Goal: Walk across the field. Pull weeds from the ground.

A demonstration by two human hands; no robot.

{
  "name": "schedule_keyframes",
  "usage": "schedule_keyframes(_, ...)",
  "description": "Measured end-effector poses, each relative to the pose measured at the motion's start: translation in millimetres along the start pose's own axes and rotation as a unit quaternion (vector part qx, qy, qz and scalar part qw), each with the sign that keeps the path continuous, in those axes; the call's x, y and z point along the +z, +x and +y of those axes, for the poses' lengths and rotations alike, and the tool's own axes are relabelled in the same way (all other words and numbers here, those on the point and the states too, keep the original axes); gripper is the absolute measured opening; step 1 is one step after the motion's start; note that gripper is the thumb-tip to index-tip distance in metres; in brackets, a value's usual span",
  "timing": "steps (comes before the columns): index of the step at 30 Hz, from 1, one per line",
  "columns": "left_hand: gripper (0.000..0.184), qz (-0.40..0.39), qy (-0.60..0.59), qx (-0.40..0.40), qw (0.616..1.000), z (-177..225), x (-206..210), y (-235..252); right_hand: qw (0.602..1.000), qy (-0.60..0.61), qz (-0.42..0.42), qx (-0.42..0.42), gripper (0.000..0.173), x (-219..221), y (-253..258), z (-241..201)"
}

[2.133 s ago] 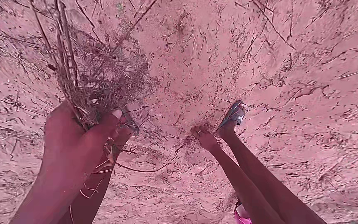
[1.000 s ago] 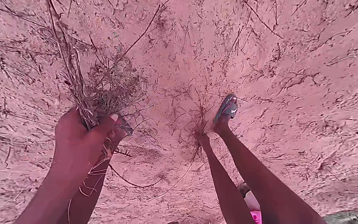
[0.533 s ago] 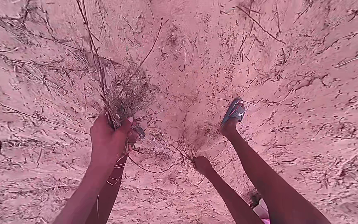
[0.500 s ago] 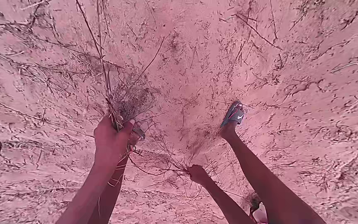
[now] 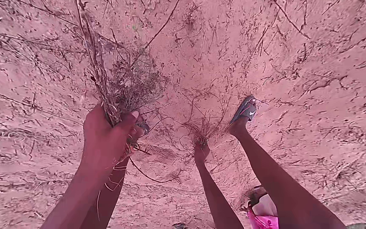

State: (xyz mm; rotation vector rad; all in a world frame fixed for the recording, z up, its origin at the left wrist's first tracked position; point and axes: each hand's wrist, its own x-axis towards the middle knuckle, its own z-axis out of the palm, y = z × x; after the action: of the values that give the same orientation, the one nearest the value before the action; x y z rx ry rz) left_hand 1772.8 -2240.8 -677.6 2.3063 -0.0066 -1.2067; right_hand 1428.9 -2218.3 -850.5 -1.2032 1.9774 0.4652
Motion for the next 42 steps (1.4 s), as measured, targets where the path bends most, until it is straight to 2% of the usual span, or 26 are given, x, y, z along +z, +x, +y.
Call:
schedule_keyframes(2, 0.025, 0.0, -0.014, -0.008, 1.0, 1, -1, -1, 0.998, 0.021, -0.006, 0.065, 0.036, 20, 15, -10)
schedule_keyframes(5, 0.028, 0.002, -0.025, -0.016, 1.0, 4, -3, -2, 0.996, 0.014, -0.03, 0.084, 0.035, 31, 20, -20)
schedule_keyframes(6, 0.028, 0.004, -0.026, -0.016, 1.0, 4, -4, -2, 0.997, 0.026, -0.044, 0.066, 0.032, 30, 12, -23)
schedule_keyframes(9, 0.025, 0.01, -0.02, -0.013, 1.0, 4, -8, 0, 0.992, 0.058, -0.091, -0.067, 0.022, 13, -35, -31)
schedule_keyframes(12, 0.027, 0.021, 0.0, -0.01, 1.0, -2, -13, 5, 0.948, -0.109, -0.236, -0.181, 0.028, -21, -76, -50)
schedule_keyframes(15, 0.026, 0.048, 0.015, -0.011, 0.999, -12, -23, 12, 0.905, -0.232, -0.266, -0.238, 0.03, -42, -91, -81)
schedule_keyframes(18, 0.028, 0.062, 0.041, -0.02, 0.997, -15, -33, 17, 0.873, -0.264, -0.308, -0.27, 0.029, -50, -113, -77)
schedule_keyframes(21, 0.034, 0.042, 0.117, -0.049, 0.991, -30, -42, 25, 0.874, -0.155, -0.315, -0.335, 0.02, -46, -151, -63)
schedule_keyframes(22, 0.038, 0.033, 0.137, -0.066, 0.988, -42, -44, 29, 0.878, -0.099, -0.331, -0.331, 0.017, -45, -168, -66)
schedule_keyframes(25, 0.038, 0.034, 0.173, -0.146, 0.973, -65, -60, 40, 0.905, 0.139, -0.349, -0.197, 0.013, -42, -220, -107)
schedule_keyframes(27, 0.039, 0.08, 0.135, -0.177, 0.972, -59, -74, 43, 0.898, 0.281, -0.322, -0.106, 0.011, -49, -229, -150)
schedule_keyframes(28, 0.038, 0.137, 0.099, -0.168, 0.971, -56, -80, 40, 0.897, 0.311, -0.298, -0.095, 0.013, -58, -227, -171)
schedule_keyframes(30, 0.043, 0.291, 0.015, -0.126, 0.948, -47, -94, 34, 0.905, 0.321, -0.236, -0.148, 0.017, -80, -207, -205)
schedule_keyframes(32, 0.056, 0.406, -0.065, -0.092, 0.907, -47, -112, 29, 0.917, 0.291, -0.165, -0.218, 0.017, -109, -173, -229)
schedule_keyframes(35, 0.063, 0.479, -0.128, -0.098, 0.863, -78, -136, 17, 0.929, 0.24, -0.116, -0.255, 0.016, -157, -110, -238)
schedule_keyframes(36, 0.063, 0.463, -0.122, -0.119, 0.87, -89, -139, 12, 0.927, 0.24, -0.11, -0.267, 0.017, -169, -90, -234)
schedule_keyframes(37, 0.062, 0.416, -0.102, -0.143, 0.892, -98, -134, 8, 0.922, 0.246, -0.125, -0.271, 0.022, -182, -77, -227)
schedule_keyframes(38, 0.059, 0.335, -0.084, -0.159, 0.925, -102, -120, 6, 0.922, 0.244, -0.142, -0.267, 0.025, -196, -74, -220)
schedule_keyframes(40, 0.046, 0.119, -0.06, -0.141, 0.981, -94, -72, 5, 0.936, 0.191, -0.156, -0.252, 0.026, -213, -89, -212)
schedule_keyframes(42, 0.041, -0.074, -0.04, -0.102, 0.991, -62, -9, -12, 0.941, 0.204, -0.179, -0.201, 0.022, -206, -109, -205)
